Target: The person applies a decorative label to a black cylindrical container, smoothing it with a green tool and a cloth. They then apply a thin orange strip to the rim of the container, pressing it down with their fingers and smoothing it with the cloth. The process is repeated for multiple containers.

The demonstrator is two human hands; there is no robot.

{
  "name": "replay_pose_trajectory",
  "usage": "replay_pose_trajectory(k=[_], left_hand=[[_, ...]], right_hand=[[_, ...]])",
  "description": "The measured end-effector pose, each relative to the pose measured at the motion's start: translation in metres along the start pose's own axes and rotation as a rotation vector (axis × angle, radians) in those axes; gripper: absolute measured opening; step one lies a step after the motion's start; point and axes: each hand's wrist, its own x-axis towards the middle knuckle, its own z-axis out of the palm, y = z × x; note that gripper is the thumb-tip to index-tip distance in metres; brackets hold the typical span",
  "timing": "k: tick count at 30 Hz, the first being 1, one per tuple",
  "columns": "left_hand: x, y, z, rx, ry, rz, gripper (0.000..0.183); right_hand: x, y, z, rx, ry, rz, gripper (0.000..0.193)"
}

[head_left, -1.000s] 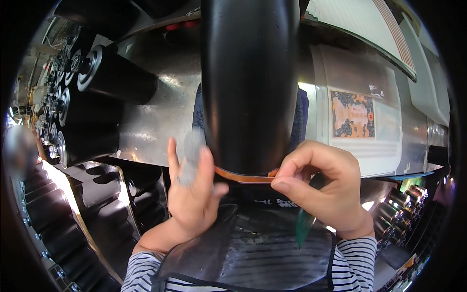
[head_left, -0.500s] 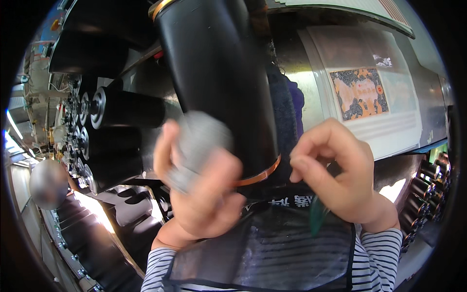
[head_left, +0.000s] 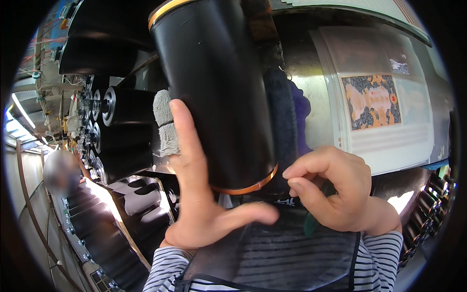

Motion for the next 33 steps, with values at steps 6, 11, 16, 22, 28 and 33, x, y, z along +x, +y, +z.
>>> replay_pose_trajectory(k=[6, 11, 16, 22, 28, 33], left_hand=[[0.0, 0.006, -0.003, 0.227, 0.042, -0.133, 0.111], [0.0, 0.003, 0.0, 0.532, -0.002, -0.026, 0.117], [0.0, -0.015, -0.014, 0.447, 0.055, -0.035, 0.13], [0.002, -0.015, -0.011, 0.454, 0.125, 0.138, 0.096], [0.009, 0.001, -0.004, 0.926, 0.042, 0.319, 0.083], [-0.005, -0.017, -0.006, 0.669, 0.087, 0.158, 0.116]], right_hand=[[0.004, -0.002, -0.008, 0.035, -0.115, 0.018, 0.007], [0.001, -0.004, -0.007, 0.114, -0.152, 0.106, 0.01], [0.018, -0.001, -0.026, 0.54, 0.027, 0.57, 0.013], [0.003, -0.024, -0.025, 0.072, 0.427, 0.377, 0.018], [-0.003, -0.046, 0.026, -0.07, 0.032, 0.142, 0.023], [-0.015, -0.024, 0.013, 0.152, 0.191, 0.409, 0.021]])
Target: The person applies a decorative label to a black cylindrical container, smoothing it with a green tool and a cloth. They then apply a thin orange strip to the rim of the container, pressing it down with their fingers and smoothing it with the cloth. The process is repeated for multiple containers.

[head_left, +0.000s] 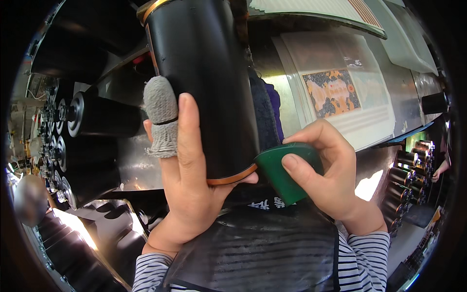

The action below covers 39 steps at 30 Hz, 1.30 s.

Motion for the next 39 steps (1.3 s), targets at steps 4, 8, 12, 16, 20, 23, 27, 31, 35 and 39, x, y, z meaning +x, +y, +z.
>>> replay_pose_trajectory(k=[4, 8, 12, 16, 20, 23, 27, 31, 35, 39], left_hand=[[-0.006, -0.018, 0.006, -0.192, 0.032, -0.01, 0.117], [-0.022, -0.04, 0.014, -0.32, -0.025, -0.172, 0.115], [-0.018, -0.039, -0.002, -0.281, -0.153, -0.148, 0.105], [-0.001, -0.008, -0.013, -0.481, -0.048, -0.154, 0.1], [0.009, 0.018, -0.006, -0.207, -0.025, -0.102, 0.098], [0.011, 0.023, -0.002, -0.092, -0.024, -0.114, 0.103], [0.015, 0.027, -0.004, -0.013, -0.048, -0.107, 0.111], [0.015, 0.023, -0.005, -0.535, -0.051, -0.242, 0.115], [0.013, 0.02, -0.002, -0.099, -0.057, -0.12, 0.116], [0.016, 0.027, -0.007, 0.01, -0.071, -0.129, 0.122]], right_hand=[[0.001, 0.006, -0.002, 0.065, -0.001, 0.048, 0.018], [0.003, 0.011, -0.003, 0.091, 0.002, 0.072, 0.017], [0.006, 0.01, -0.009, 0.029, 0.063, 0.041, 0.018], [0.004, 0.004, -0.014, 0.097, 0.076, -0.085, 0.02], [0.006, 0.006, -0.019, 0.143, 0.049, -0.088, 0.022], [0.004, 0.013, -0.023, 0.172, 0.043, -0.066, 0.023], [0.004, 0.016, -0.03, 0.222, 0.022, -0.054, 0.023], [0.006, 0.022, -0.037, 0.22, -0.015, -0.086, 0.023], [0.006, 0.025, -0.036, 0.223, -0.003, -0.056, 0.023], [0.006, 0.021, -0.033, 0.22, 0.012, -0.051, 0.023]])
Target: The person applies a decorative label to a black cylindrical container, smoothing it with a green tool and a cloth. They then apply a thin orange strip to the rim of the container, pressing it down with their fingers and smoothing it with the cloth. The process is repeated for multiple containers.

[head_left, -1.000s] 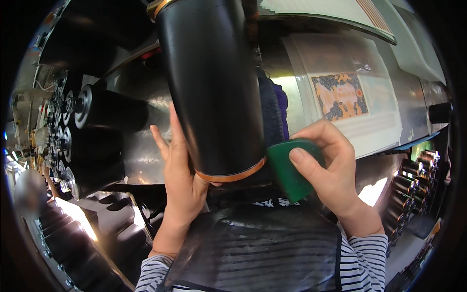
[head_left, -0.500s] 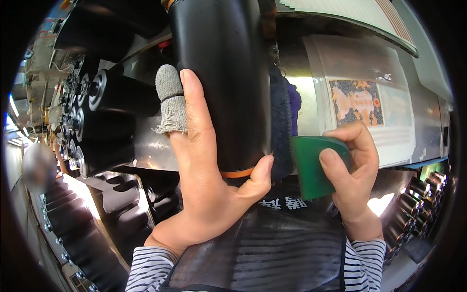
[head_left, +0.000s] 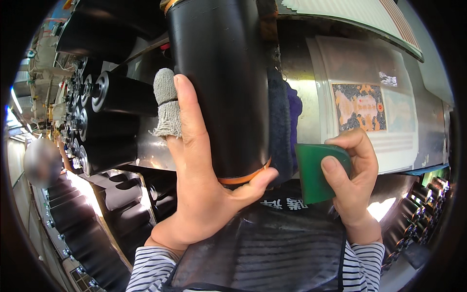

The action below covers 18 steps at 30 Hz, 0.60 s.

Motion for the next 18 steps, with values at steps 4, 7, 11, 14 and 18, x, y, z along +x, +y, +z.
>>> replay_pose_trajectory(k=[4, 7, 11, 14, 18], left_hand=[[-0.005, -0.014, -0.003, -0.133, -0.031, -0.021, 0.129], [-0.015, -0.024, 0.0, -0.311, -0.038, -0.129, 0.126], [-0.017, -0.021, 0.0, -0.093, 0.03, 0.053, 0.119], [-0.01, -0.021, 0.006, -0.069, 0.093, 0.152, 0.116], [-0.016, -0.031, 0.015, -0.259, 0.078, -0.003, 0.109]], right_hand=[[-0.004, -0.007, 0.01, -0.041, -0.019, -0.013, 0.023], [-0.006, -0.017, 0.026, -0.07, -0.114, -0.118, 0.023], [-0.001, -0.017, 0.049, -0.311, -0.208, -0.217, 0.022], [-0.002, -0.011, 0.047, -0.292, -0.129, -0.096, 0.022], [-0.006, 0.001, 0.04, -0.135, -0.009, -0.031, 0.02]])
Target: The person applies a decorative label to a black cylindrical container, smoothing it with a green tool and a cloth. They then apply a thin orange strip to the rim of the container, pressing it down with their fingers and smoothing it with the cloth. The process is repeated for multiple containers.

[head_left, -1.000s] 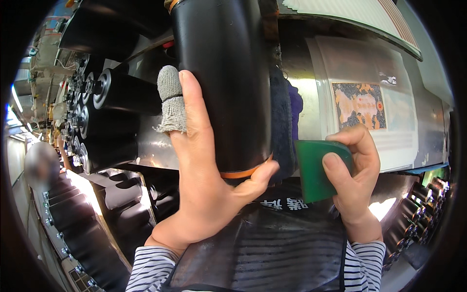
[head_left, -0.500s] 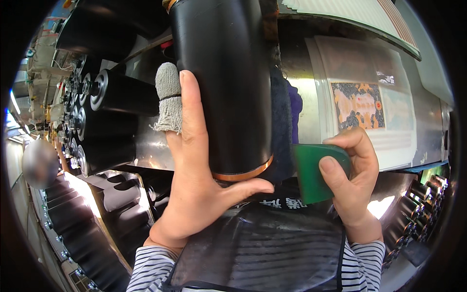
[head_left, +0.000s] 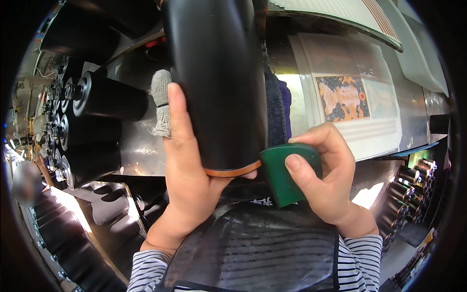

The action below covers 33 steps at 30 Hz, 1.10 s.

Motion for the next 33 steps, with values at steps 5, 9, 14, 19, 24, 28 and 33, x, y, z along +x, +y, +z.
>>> replay_pose_trajectory(k=[5, 9, 14, 19, 24, 28, 33], left_hand=[[-0.002, -0.03, -0.016, 0.232, -0.216, -0.022, 0.113], [0.007, -0.011, -0.018, -0.106, -0.109, -0.039, 0.106], [0.012, 0.015, -0.011, 0.334, -0.052, 0.154, 0.12], [-0.003, -0.03, -0.009, -0.081, -0.118, -0.092, 0.122], [0.005, -0.002, -0.009, -0.098, -0.038, -0.066, 0.112], [0.018, 0.011, -0.007, 0.401, -0.049, 0.22, 0.131], [0.004, -0.013, -0.006, -0.192, -0.074, -0.15, 0.134]], right_hand=[[-0.001, 0.006, -0.008, -0.04, 0.017, 0.079, 0.017], [0.0, -0.005, -0.01, 0.019, 0.09, 0.084, 0.016], [0.004, -0.026, 0.007, -0.103, -0.213, -0.046, 0.019], [0.009, 0.003, -0.012, -0.042, -0.006, 0.134, 0.018], [0.004, -0.011, -0.007, 0.073, -0.033, 0.064, 0.018], [0.008, -0.012, -0.002, -0.017, -0.208, 0.065, 0.022], [0.011, 0.012, -0.019, -0.018, -0.021, 0.136, 0.019]])
